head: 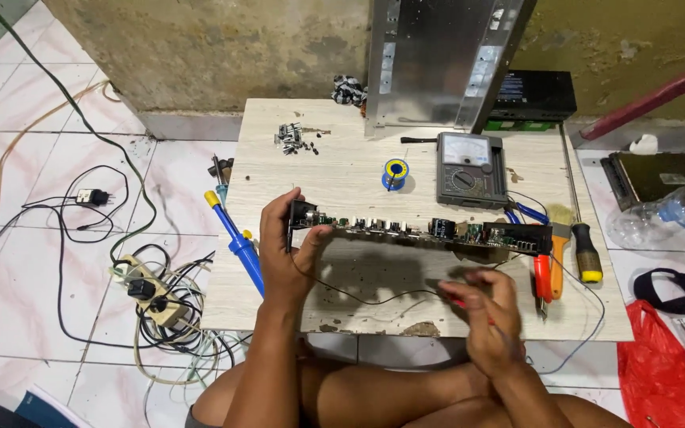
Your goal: Testing components and traces on a printed circuit board using a multimeter for diagnostics.
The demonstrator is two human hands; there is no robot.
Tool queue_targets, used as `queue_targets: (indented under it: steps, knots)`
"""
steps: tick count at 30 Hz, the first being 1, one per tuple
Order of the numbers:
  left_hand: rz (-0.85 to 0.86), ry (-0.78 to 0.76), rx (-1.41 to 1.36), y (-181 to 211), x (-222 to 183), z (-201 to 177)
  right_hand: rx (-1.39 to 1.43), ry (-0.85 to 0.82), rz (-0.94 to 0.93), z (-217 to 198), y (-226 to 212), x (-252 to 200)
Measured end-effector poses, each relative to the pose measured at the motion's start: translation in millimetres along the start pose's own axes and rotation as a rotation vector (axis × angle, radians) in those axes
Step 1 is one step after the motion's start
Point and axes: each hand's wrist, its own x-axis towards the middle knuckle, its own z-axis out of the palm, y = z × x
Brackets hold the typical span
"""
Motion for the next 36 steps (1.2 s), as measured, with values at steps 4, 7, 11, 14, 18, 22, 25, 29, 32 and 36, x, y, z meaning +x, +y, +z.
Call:
queue_targets:
  steps: [4,7,11,14,18,22,25,29,32,36]
  knots:
    - [-0.006,0.021,0.015,-3.1,0.7,1.7,-0.055,-0.088,-0.01,5.6,-34.3,29.0]
    - [0.027,0.031,-0.005,-15.6,1.5,6.4,-0.231,-0.17,0.031,10.0,-53.6,53.5]
    - [0.032,0.043,-0.271,-28.6,-0.8,15.8,-0.487,-0.41,0.301,18.0,-66.7,78.0]
    - [0.023,0.035,-0.415,-33.0,2.4,22.4,-0.501,-0.365,0.205,26.5,-64.6,84.0]
    - [0.001,0.114,-0.512,-51.1,-1.4,40.8,-0.507,-0.337,0.239,34.0,-46.0,80.1]
    - [-0.013,0.143,-0.539,-44.6,-2.2,40.2,-0.578,-0.405,0.279,39.2,-42.4,87.7]
    - [-0.028,0.152,-0.51,-43.4,-0.8,39.4,-0.651,-0.404,0.325,45.8,-34.3,92.7]
    - [-0.066,0.155,-0.477,-40.2,-1.1,39.0,-0.685,-0.445,0.327,43.8,-41.8,97.6]
    - [-0.097,0.147,-0.46,-39.9,1.1,40.1,-0.653,-0.426,0.324,40.7,-49.9,97.4]
    - [-0.091,0.17,-0.438,-31.9,3.0,42.2,-0.602,-0.439,0.357,38.6,-59.4,100.5]
